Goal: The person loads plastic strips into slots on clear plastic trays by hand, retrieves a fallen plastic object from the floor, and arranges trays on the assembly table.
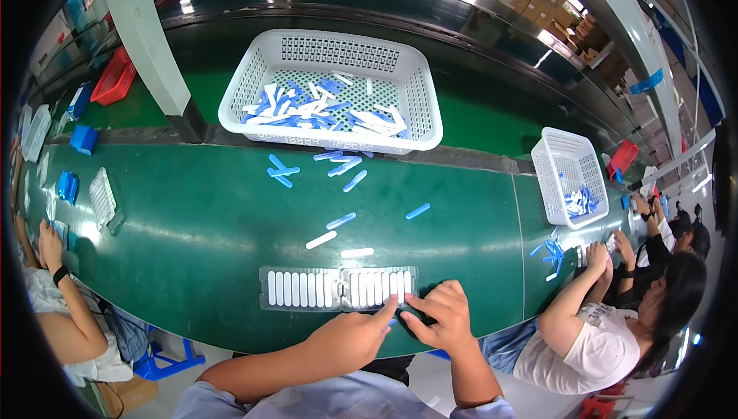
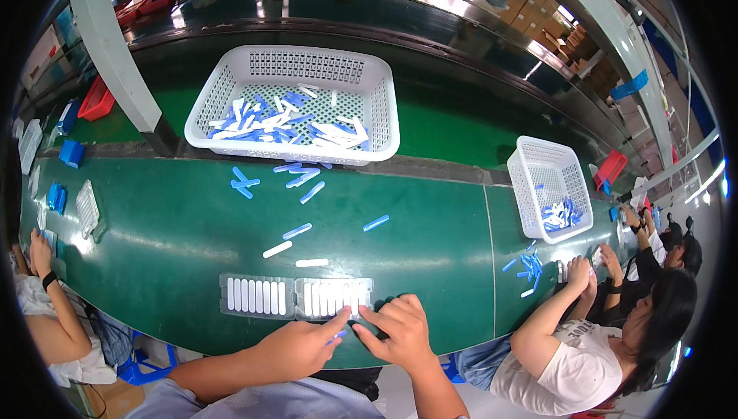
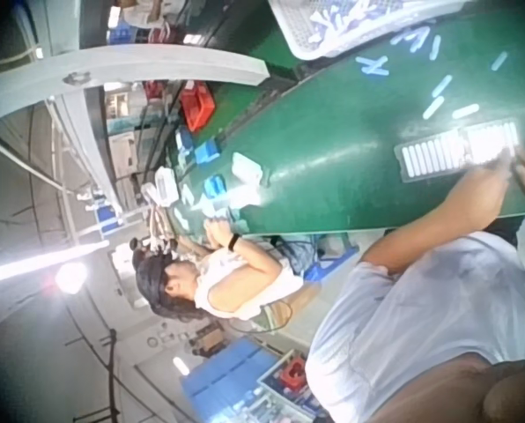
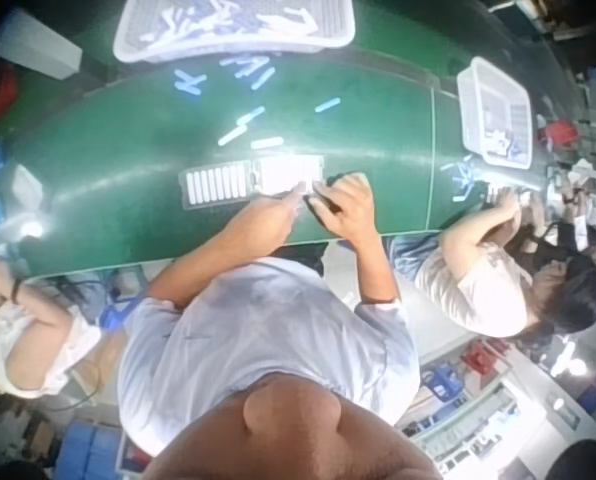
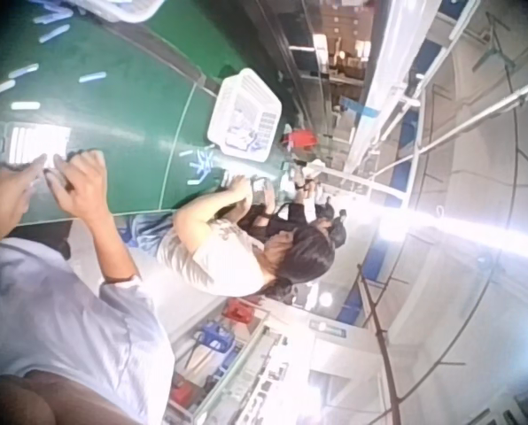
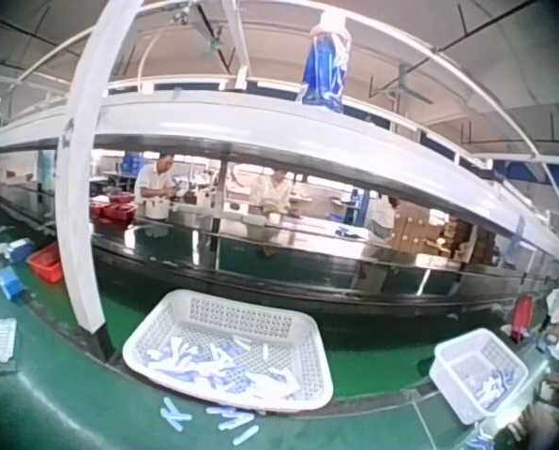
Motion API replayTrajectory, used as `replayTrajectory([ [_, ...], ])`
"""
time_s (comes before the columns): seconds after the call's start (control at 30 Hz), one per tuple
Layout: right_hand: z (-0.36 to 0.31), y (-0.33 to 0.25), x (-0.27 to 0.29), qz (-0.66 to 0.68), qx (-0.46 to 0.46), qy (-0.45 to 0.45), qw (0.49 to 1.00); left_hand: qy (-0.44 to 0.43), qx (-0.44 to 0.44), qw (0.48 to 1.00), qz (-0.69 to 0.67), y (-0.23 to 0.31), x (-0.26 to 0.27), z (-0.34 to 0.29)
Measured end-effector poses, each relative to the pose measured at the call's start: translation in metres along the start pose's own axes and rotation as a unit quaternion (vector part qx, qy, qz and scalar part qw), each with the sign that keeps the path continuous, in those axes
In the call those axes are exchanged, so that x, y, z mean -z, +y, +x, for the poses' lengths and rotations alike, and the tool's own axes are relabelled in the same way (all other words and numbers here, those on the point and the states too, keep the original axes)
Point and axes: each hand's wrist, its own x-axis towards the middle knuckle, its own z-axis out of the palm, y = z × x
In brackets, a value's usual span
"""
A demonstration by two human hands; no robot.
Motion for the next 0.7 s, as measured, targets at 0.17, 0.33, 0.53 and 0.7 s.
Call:
replayTrajectory([
  [0.17, 0.001, 0.001, 0.000, 0.009, -0.026, 0.008, 1.000, -0.045, 0.033, 0.997, 0.049, 0.013, -0.005, 0.003],
  [0.33, 0.002, -0.005, 0.005, -0.012, -0.041, 0.011, 0.999, -0.064, 0.032, 0.993, 0.096, 0.019, 0.001, -0.001],
  [0.53, 0.012, -0.010, 0.006, -0.028, -0.073, -0.040, 0.996, -0.004, 0.007, 0.998, -0.066, 0.015, 0.004, -0.022],
  [0.7, 0.016, -0.007, 0.011, -0.028, -0.076, -0.099, 0.992, -0.088, 0.105, 0.965, -0.221, -0.002, 0.038, -0.072],
])
